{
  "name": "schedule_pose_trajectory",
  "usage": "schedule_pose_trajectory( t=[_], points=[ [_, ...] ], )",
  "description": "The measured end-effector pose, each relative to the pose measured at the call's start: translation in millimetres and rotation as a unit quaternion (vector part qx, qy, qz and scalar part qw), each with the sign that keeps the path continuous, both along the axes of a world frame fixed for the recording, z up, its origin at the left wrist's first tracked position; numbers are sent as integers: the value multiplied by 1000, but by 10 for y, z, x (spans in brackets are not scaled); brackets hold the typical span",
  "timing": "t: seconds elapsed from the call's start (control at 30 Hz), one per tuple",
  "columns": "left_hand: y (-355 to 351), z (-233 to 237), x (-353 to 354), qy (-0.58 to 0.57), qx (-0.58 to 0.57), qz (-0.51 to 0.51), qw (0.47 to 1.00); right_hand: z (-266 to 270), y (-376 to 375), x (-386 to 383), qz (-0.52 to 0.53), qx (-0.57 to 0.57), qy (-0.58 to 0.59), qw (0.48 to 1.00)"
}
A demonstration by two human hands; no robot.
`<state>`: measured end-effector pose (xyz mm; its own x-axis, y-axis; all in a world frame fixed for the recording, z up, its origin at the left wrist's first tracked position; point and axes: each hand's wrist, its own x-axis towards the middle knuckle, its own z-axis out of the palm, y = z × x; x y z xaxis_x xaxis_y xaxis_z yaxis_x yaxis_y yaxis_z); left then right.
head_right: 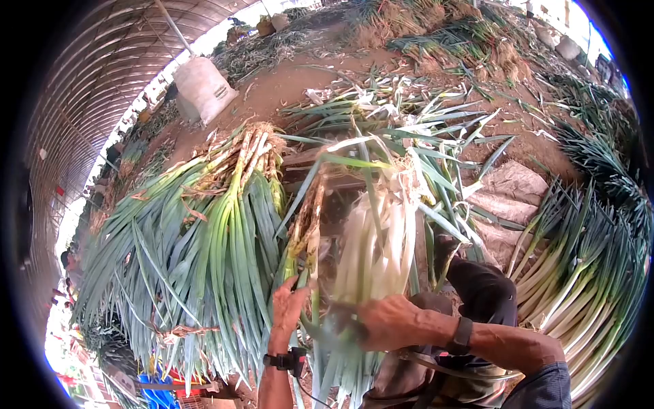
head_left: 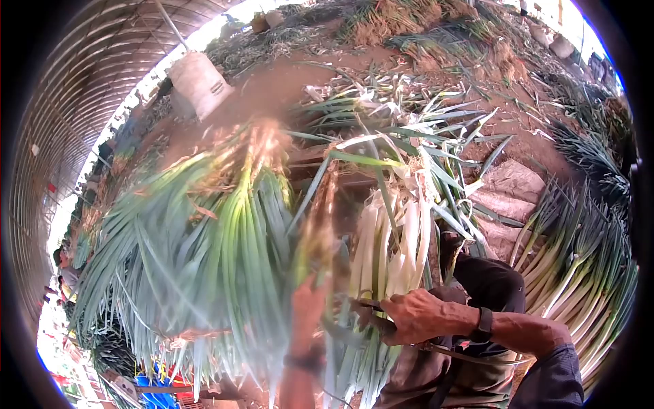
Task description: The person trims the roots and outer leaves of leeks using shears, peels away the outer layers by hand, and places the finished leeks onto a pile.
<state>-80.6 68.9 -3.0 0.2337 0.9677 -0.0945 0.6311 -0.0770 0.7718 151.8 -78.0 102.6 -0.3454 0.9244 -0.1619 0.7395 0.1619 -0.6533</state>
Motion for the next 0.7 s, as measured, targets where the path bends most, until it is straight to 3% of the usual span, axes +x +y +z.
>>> schedule_pose_trajectory(
  t=[0.1, 0.13, 0.23, 0.27, 0.37, 0.5, 0.53, 0.67, 0.7],
  points=[
    [120, 319, 38, -60, -41, -12, 997, -139, 39, -34, -23, 17, -7, 1000],
    [161, 351, 91, -197, -135, 33, 970, -159, 82, -41, -37, 28, -14, 999],
    [270, 647, 190, -273, -184, 37, 944, -23, 232, -67, -66, 27, -10, 997],
    [369, 536, 206, -289, -164, 54, 942, -62, 300, -64, -68, 43, -22, 997],
    [496, 762, 276, -274, -177, 9, 945, -267, 456, -28, -75, 81, -34, 993],
    [716, 956, 407, -185, -91, -39, 978, -417, 637, -10, -70, 118, -59, 989],
    [721, 1116, 472, -206, -99, -43, 972, -416, 647, -20, -80, 129, -55, 987],
    [948, 1298, 607, -280, -168, -62, 943, -444, 939, -4, -92, -11, -32, 995],
    [961, 1347, 677, -322, -144, -64, 934, -239, 980, 15, -112, -47, -42, 992]
  ],
)
